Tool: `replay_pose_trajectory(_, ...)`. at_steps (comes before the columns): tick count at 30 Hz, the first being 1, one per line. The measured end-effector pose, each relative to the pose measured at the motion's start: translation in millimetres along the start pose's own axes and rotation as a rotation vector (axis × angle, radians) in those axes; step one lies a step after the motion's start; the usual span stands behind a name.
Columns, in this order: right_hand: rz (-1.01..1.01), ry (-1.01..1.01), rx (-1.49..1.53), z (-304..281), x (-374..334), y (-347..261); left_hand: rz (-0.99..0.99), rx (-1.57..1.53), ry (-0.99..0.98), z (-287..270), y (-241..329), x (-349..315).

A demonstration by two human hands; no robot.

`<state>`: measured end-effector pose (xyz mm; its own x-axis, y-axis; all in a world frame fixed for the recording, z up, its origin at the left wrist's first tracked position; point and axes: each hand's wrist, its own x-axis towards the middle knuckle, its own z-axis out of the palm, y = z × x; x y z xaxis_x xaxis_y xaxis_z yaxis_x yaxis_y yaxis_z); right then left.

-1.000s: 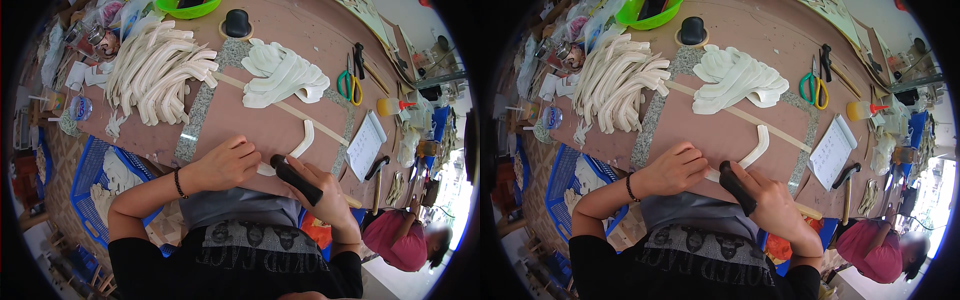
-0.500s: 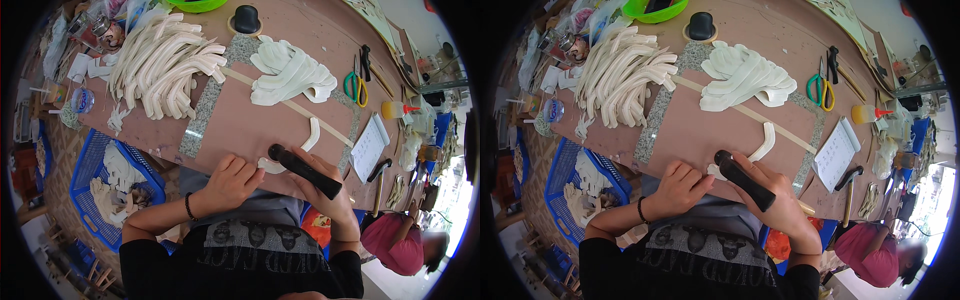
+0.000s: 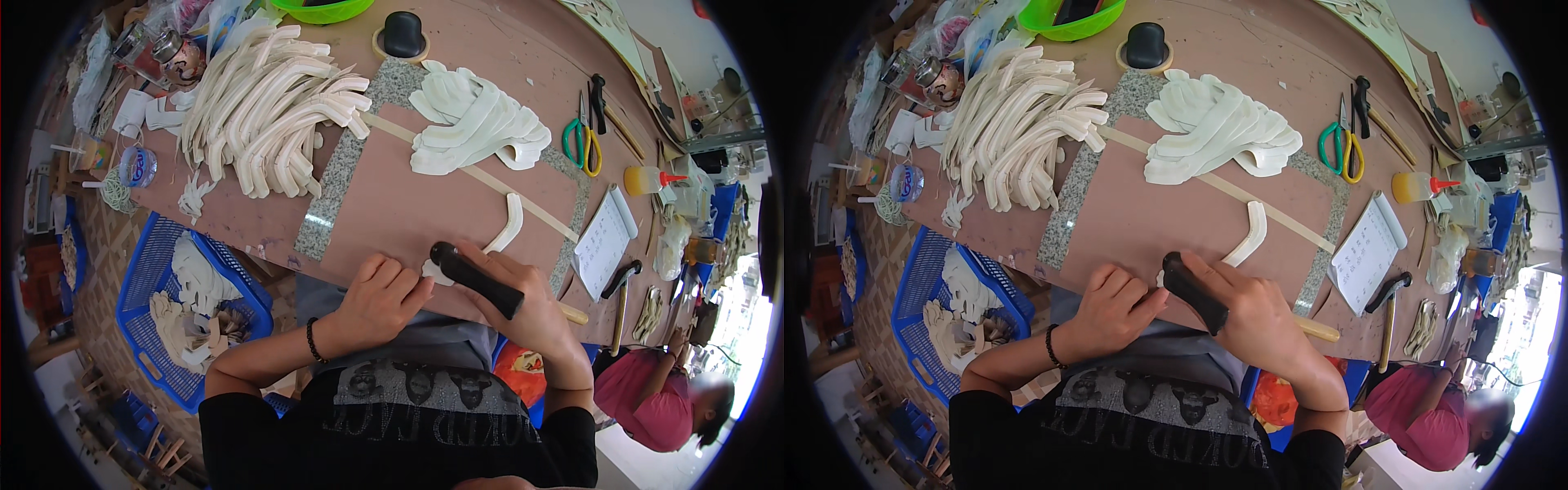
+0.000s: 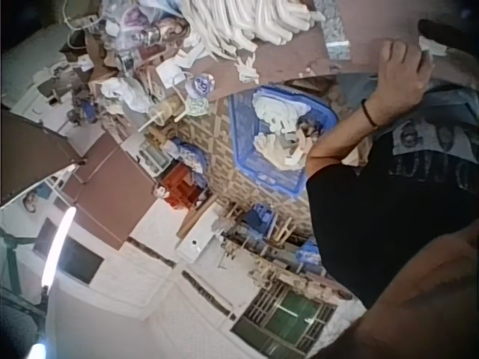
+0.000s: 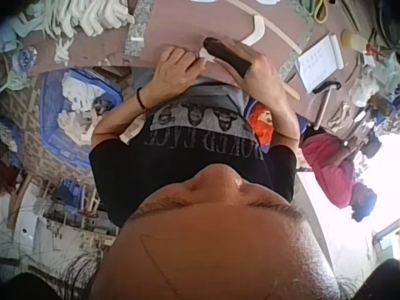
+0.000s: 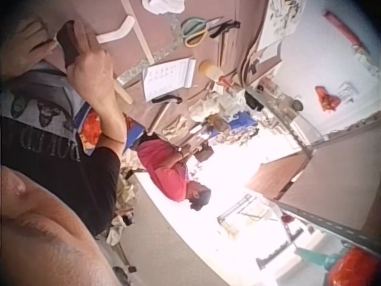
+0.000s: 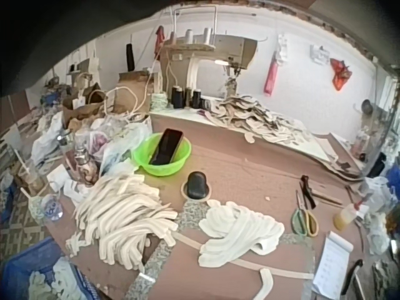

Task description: The person uses a hammer to repeatedly strike and shape a white, curved strip of material on a wooden board. They pick up the strip, position it, and tap it along its length to flatten or curve it, then place it in a pile of finished pieces. Another person is visible in the background working at a separate station.

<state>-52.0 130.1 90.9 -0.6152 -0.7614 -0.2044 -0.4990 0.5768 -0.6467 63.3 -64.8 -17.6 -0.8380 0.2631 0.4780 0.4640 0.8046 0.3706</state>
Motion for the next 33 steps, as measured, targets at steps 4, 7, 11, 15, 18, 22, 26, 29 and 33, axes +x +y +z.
replay_pose_trajectory(4, -0.064, 0.136, 0.15, 5, -2, 8, 0.003, 0.009, -0.026, -2, 1, 0)
replay_pose_trajectory(7, -0.066, 0.068, 0.134, 6, -1, 17, 0.017, 0.017, -0.052, -7, -4, 4)
replay_pose_trajectory(11, 0.154, 0.228, 0.024, -1, -6, 27, 0.022, 0.11, -0.054, -13, -22, 32)
replay_pose_trajectory(15, 0.12, 0.253, -0.024, -4, -27, 28, -0.056, 0.188, -0.098, 6, -37, 75)
replay_pose_trajectory(18, 0.098, 0.214, 0.047, -5, -47, 23, 0.021, -0.012, -0.185, 32, -31, 99)
replay_pose_trajectory(22, 0.195, 0.236, 0.107, -11, -69, 30, 0.231, -0.284, -0.286, 48, -23, 109)
replay_pose_trajectory(26, 0.228, 0.327, 0.06, -16, -73, 40, 0.15, -0.436, -0.421, 46, -28, 124)
replay_pose_trajectory(29, 0.222, 0.338, 0.056, -13, -66, 43, 0.073, -0.51, -0.479, 45, -30, 135)
replay_pose_trajectory(33, 0.186, 0.305, 0.036, -11, -61, 49, -0.021, -0.514, -0.607, 41, -33, 144)
